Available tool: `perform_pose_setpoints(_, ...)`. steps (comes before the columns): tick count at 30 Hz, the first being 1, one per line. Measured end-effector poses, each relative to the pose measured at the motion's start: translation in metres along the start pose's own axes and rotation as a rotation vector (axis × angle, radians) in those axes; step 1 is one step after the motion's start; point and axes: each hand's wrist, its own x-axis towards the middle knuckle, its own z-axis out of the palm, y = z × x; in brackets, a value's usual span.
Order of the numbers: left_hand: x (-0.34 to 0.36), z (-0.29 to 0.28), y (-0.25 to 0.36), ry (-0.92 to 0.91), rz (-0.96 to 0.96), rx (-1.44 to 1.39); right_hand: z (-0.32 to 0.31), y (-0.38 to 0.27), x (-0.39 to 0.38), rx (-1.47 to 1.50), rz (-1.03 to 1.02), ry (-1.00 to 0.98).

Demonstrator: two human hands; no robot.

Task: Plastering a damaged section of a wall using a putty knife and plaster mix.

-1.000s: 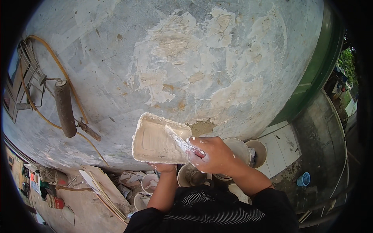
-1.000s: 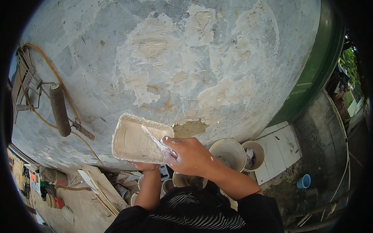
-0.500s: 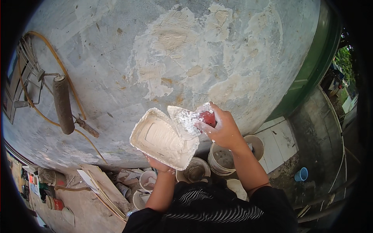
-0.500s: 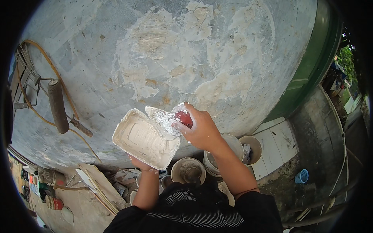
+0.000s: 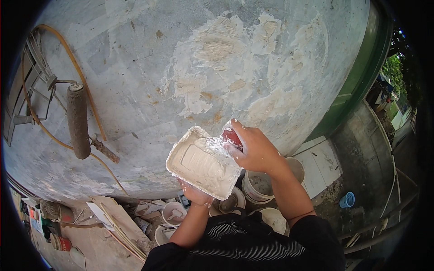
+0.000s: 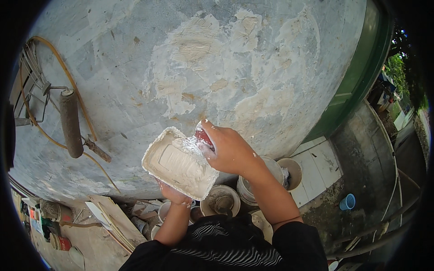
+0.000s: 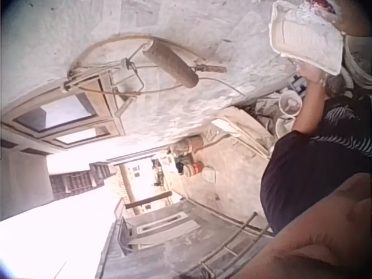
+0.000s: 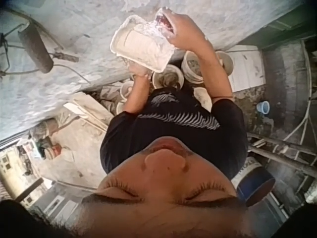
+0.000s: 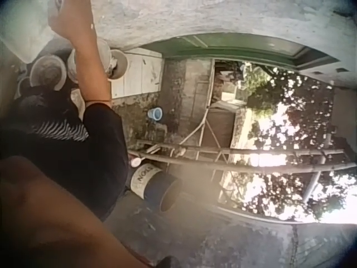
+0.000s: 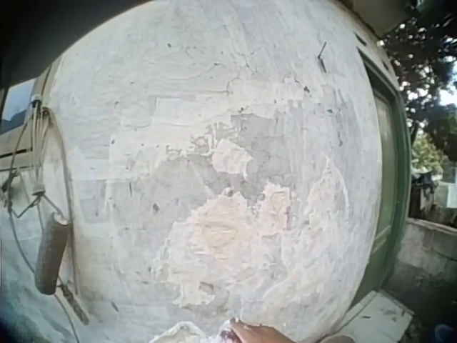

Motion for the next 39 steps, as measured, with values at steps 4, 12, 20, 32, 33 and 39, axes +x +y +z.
perform_pose_setpoints(4, -0.001, 0.001, 0.011, -0.077, -0.051, -0.169, 0.022, 0.001, 0.005, -0.029, 0.148, 0.032)
perform_pose_setpoints(12, -0.007, -0.015, 0.026, 0.229, -0.09, 0.186, 0.045, 0.006, 0.007, -0.022, 0.201, -0.046)
perform_pose_setpoints(20, -0.014, -0.014, 0.033, 0.342, -0.143, 0.239, 0.056, 0.004, -0.001, -0.017, 0.188, -0.098)
perform_pose_setpoints(32, -0.021, -0.008, 0.042, 0.421, -0.181, 0.227, 0.072, 0.01, -0.007, -0.006, 0.184, -0.076)
perform_pose_setpoints(33, -0.021, -0.009, 0.043, 0.427, -0.177, 0.227, 0.073, 0.009, -0.006, -0.012, 0.194, -0.085)
perform_pose_setpoints(39, -0.018, -0.015, 0.052, 0.401, -0.18, 0.222, 0.081, 0.007, -0.001, 0.008, 0.148, -0.09)
